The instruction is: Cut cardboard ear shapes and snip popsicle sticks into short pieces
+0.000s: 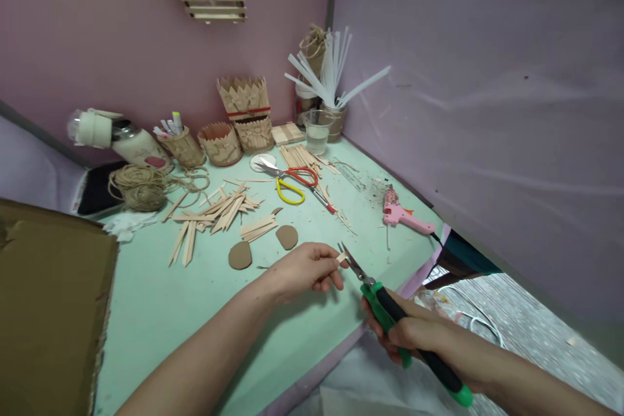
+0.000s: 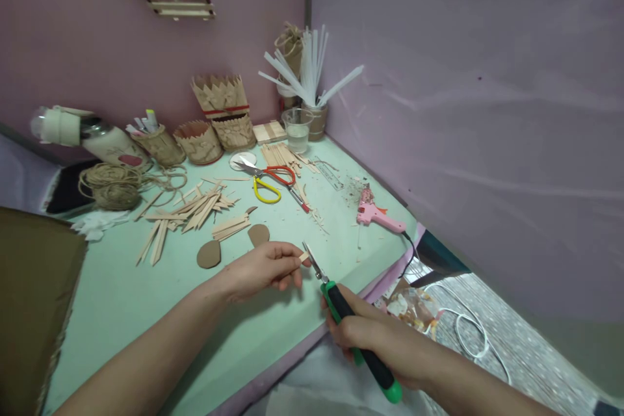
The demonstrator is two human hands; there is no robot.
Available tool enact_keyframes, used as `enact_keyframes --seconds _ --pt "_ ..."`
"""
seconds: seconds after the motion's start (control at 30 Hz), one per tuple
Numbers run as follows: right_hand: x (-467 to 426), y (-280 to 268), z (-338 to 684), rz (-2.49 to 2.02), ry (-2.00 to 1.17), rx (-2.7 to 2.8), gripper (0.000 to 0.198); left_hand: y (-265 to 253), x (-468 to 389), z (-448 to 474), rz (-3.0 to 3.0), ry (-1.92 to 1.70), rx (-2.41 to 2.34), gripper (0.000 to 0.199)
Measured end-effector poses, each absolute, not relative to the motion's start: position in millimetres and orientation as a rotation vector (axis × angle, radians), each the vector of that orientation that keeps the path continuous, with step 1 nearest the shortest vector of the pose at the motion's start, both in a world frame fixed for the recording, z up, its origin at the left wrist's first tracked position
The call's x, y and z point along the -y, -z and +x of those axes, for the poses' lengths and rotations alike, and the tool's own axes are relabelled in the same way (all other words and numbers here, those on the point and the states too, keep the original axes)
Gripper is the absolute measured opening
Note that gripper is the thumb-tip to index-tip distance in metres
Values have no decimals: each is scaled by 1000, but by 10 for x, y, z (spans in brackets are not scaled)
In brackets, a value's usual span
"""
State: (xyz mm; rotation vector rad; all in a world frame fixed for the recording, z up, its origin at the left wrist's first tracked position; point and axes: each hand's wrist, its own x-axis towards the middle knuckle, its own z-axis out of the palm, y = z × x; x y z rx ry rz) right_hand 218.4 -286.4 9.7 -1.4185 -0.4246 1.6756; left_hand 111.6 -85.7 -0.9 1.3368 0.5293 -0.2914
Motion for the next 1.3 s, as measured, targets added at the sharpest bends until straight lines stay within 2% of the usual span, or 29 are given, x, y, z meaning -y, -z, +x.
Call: enact_keyframes --seconds 0.57,0.93,1.07,1.3 --pt "2867 -81 2114 -1375 -1690 355 28 56 865 1110 1381 351 -479 40" --pt "3096 -69 2154 -1539 -1717 361 25 145 1080 1127 1193 384 -504 42" --pt "3221 -36 2179 -1635 -1699 205 16 127 1152 1128 1167 410 -508 43" --pt "3232 39 2269 -1384 -1555 264 15 -1 1126 1119 1253 105 -508 37"
